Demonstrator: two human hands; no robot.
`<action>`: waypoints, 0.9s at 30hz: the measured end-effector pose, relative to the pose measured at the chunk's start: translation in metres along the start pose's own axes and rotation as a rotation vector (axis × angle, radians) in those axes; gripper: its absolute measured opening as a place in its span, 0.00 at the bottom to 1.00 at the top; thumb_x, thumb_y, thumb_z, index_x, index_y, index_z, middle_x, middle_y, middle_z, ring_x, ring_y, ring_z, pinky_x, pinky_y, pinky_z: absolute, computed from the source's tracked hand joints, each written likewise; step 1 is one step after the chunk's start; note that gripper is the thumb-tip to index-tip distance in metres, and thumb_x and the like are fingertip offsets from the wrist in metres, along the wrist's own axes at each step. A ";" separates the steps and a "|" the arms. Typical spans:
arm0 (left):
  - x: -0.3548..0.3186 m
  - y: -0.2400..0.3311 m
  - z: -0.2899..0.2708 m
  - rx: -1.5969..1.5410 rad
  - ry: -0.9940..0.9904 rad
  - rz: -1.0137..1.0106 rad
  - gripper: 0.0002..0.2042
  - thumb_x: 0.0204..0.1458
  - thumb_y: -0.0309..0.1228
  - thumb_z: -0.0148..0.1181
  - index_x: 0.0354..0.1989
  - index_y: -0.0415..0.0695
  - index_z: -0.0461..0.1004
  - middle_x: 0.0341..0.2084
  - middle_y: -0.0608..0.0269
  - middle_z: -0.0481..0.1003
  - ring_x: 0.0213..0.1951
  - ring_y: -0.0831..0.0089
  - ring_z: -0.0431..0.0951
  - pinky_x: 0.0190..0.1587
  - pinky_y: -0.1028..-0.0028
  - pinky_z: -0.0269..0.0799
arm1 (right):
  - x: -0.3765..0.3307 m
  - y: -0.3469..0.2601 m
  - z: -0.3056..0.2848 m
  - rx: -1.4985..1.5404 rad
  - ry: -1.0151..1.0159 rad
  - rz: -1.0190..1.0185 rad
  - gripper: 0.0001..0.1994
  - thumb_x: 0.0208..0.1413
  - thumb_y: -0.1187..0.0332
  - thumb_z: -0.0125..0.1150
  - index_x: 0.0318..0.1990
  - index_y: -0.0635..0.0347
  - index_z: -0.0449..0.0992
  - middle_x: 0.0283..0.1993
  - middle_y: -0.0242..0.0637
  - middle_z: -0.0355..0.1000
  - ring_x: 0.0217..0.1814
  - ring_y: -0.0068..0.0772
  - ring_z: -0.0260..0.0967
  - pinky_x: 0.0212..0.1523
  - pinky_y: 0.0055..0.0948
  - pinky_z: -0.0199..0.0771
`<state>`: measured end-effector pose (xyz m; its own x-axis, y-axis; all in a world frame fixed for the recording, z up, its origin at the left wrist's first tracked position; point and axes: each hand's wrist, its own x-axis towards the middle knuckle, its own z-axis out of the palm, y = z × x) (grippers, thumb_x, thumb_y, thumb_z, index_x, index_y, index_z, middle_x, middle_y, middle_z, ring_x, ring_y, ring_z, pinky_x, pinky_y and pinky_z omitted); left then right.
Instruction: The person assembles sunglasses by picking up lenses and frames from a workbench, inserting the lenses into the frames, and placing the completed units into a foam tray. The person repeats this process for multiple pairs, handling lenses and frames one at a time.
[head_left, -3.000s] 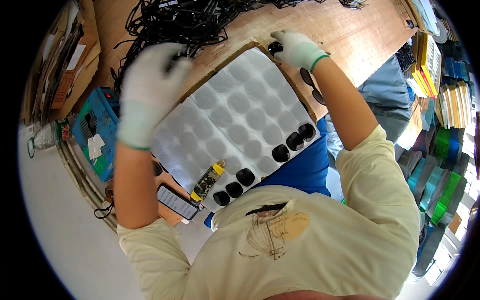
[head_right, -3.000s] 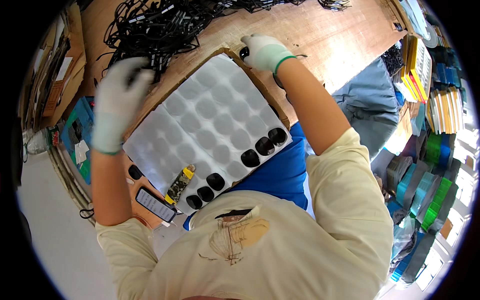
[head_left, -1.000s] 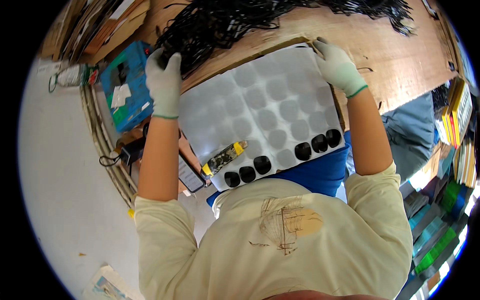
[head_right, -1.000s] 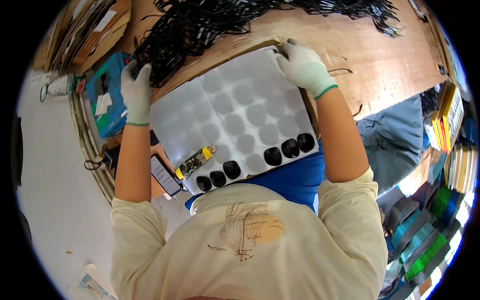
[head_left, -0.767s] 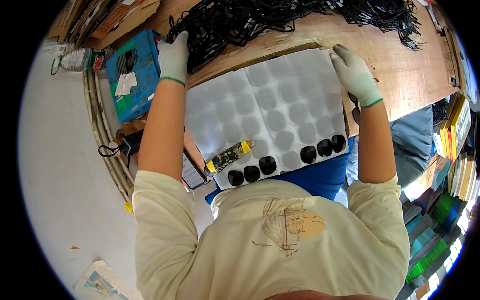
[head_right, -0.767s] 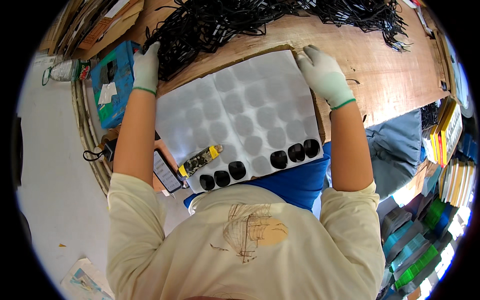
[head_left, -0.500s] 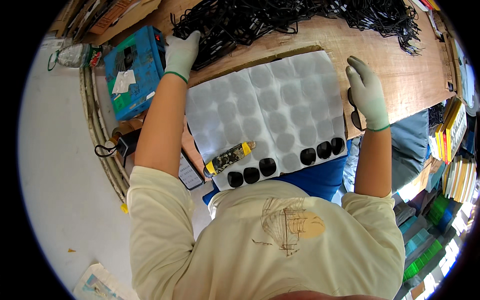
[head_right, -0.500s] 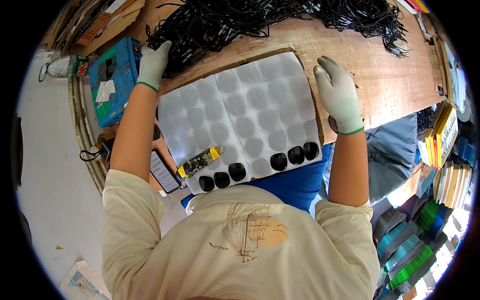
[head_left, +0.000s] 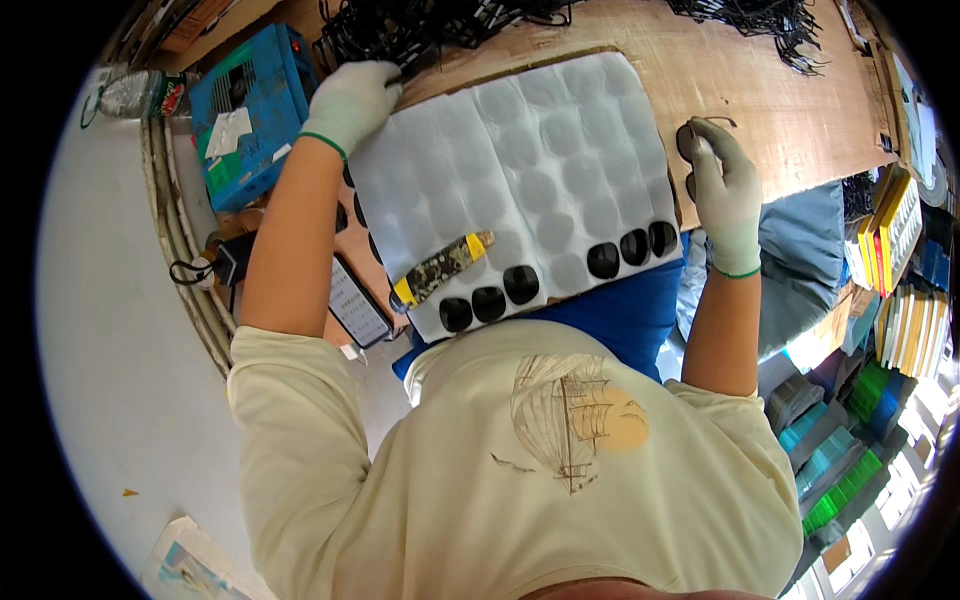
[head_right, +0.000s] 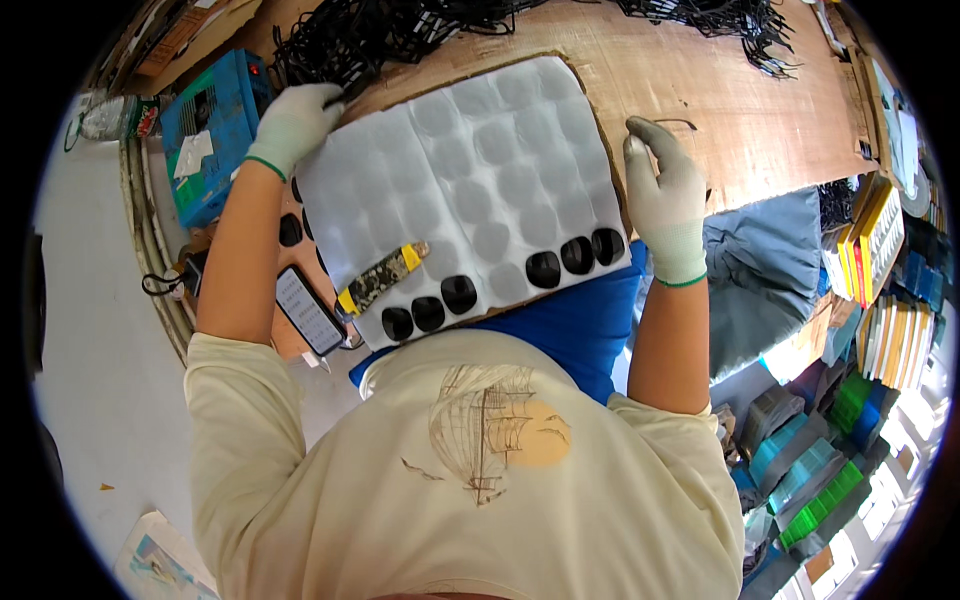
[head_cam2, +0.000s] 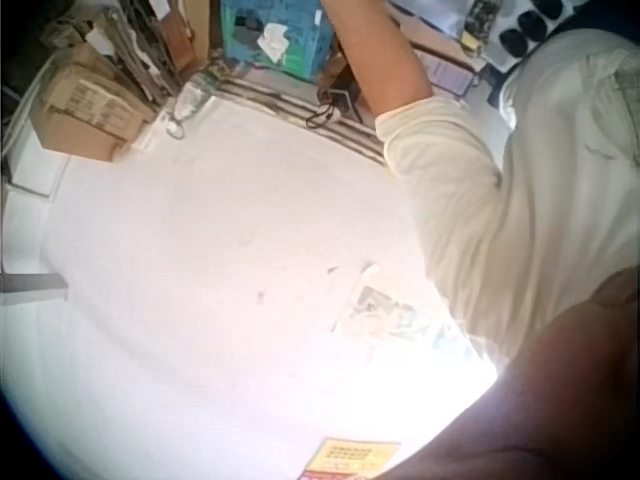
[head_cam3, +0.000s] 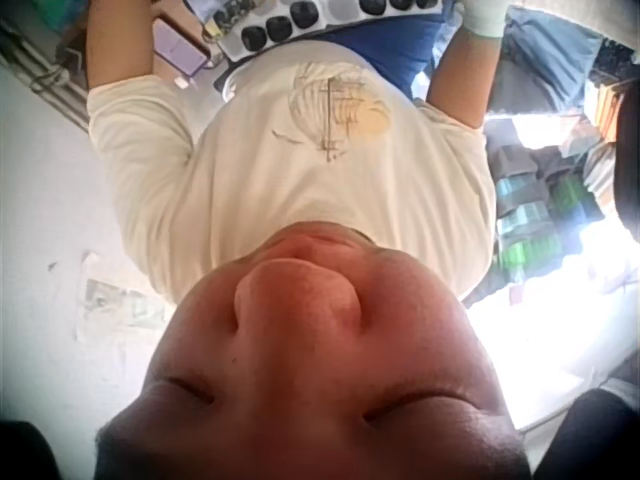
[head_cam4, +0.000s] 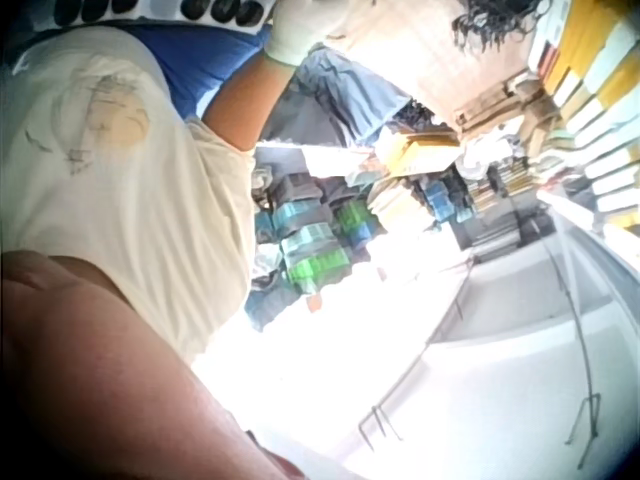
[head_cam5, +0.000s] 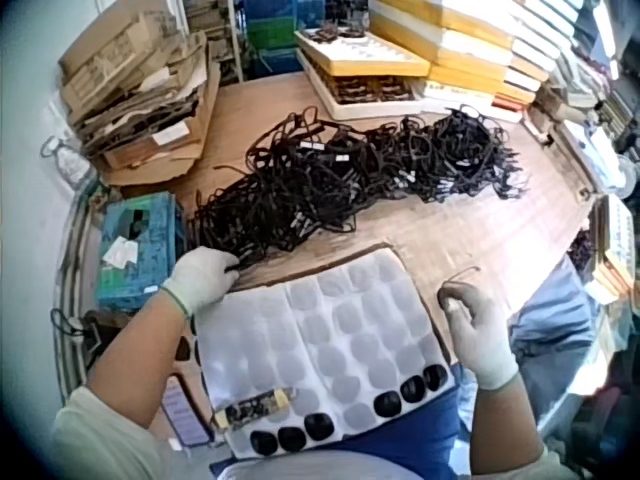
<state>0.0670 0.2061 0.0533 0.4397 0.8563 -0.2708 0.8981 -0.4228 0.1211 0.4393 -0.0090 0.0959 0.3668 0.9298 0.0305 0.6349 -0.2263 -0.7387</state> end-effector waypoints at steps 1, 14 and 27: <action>-0.005 0.001 -0.004 -0.085 0.018 -0.067 0.18 0.58 0.40 0.57 0.51 0.43 0.79 0.47 0.46 0.79 0.50 0.46 0.78 0.54 0.57 0.74 | -0.002 -0.005 -0.002 -0.007 -0.013 -0.030 0.15 0.63 0.68 0.56 0.50 0.69 0.79 0.50 0.51 0.79 0.55 0.46 0.77 0.56 0.35 0.73; -0.246 0.086 -0.052 -0.657 0.632 0.089 0.12 0.51 0.34 0.68 0.33 0.37 0.76 0.21 0.58 0.71 0.23 0.69 0.71 0.29 0.72 0.69 | -0.043 -0.057 0.066 -0.284 -0.133 -0.930 0.06 0.52 0.65 0.64 0.32 0.56 0.80 0.34 0.33 0.76 0.36 0.41 0.74 0.40 0.39 0.74; -0.415 0.119 0.006 -1.335 0.150 -0.049 0.14 0.59 0.25 0.58 0.50 0.31 0.70 0.36 0.47 0.82 0.38 0.64 0.86 0.43 0.71 0.80 | -0.180 -0.061 0.120 -0.027 0.110 -0.612 0.05 0.48 0.71 0.67 0.32 0.59 0.81 0.35 0.38 0.77 0.35 0.46 0.74 0.39 0.41 0.73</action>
<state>-0.0089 -0.2010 0.1745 0.3271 0.9223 -0.2056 0.1987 0.1456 0.9692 0.2529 -0.1274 0.0546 -0.0024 0.8580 0.5136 0.7688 0.3300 -0.5477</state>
